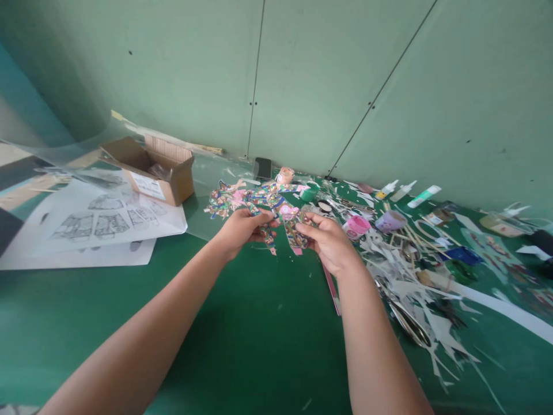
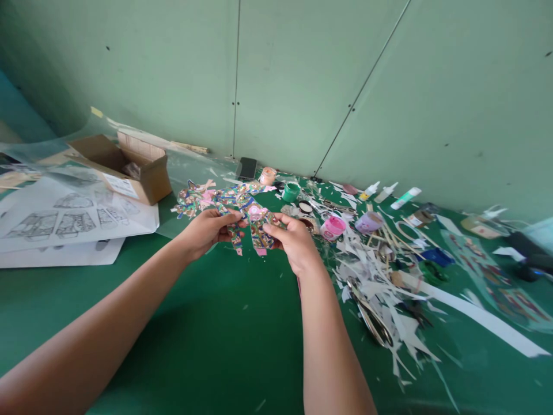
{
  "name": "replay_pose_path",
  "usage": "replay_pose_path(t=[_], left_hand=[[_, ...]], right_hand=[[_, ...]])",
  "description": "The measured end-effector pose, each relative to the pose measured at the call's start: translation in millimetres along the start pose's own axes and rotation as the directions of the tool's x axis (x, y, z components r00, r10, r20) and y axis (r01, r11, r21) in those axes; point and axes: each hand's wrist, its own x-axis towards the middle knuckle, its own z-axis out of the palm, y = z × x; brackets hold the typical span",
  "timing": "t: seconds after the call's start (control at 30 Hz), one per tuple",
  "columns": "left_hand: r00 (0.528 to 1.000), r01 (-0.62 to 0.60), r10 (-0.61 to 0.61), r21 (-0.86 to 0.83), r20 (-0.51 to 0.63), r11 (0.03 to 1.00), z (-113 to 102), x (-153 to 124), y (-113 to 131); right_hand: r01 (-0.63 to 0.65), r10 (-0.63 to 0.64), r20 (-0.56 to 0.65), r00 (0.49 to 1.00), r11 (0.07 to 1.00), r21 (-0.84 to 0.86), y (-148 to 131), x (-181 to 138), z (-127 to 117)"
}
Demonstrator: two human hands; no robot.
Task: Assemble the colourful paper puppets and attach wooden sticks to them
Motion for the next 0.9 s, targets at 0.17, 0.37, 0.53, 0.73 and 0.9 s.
replay_pose_path(t=[0.17,0.37,0.53,0.73,0.9], left_hand=[[1.0,-0.004,0.005,-0.024,0.017,1.0,0,0,-1],[0.997,-0.06,0.061,0.021,-0.042,0.998,-1,0,-3],[0.991,-0.124,0.123,-0.036,-0.051,0.992,-2,1,-4],[0.981,-0.163,0.157,-0.045,-0.116,0.986,-1,0,1],[0.966,-0.187,0.173,-0.058,-0.191,0.981,-1,0,2]], right_hand=[[-0.001,0.001,-0.029,1.0,1.0,-0.011,-1,0,0],[-0.056,0.058,0.055,0.997,0.998,-0.031,-3,-4,1],[-0.014,0.014,0.093,0.996,1.0,-0.008,-3,-4,-4],[0.035,-0.024,0.119,0.993,0.995,-0.088,-2,-3,-12],[-0.076,0.103,0.187,0.977,0.987,-0.143,-1,-5,-10]])
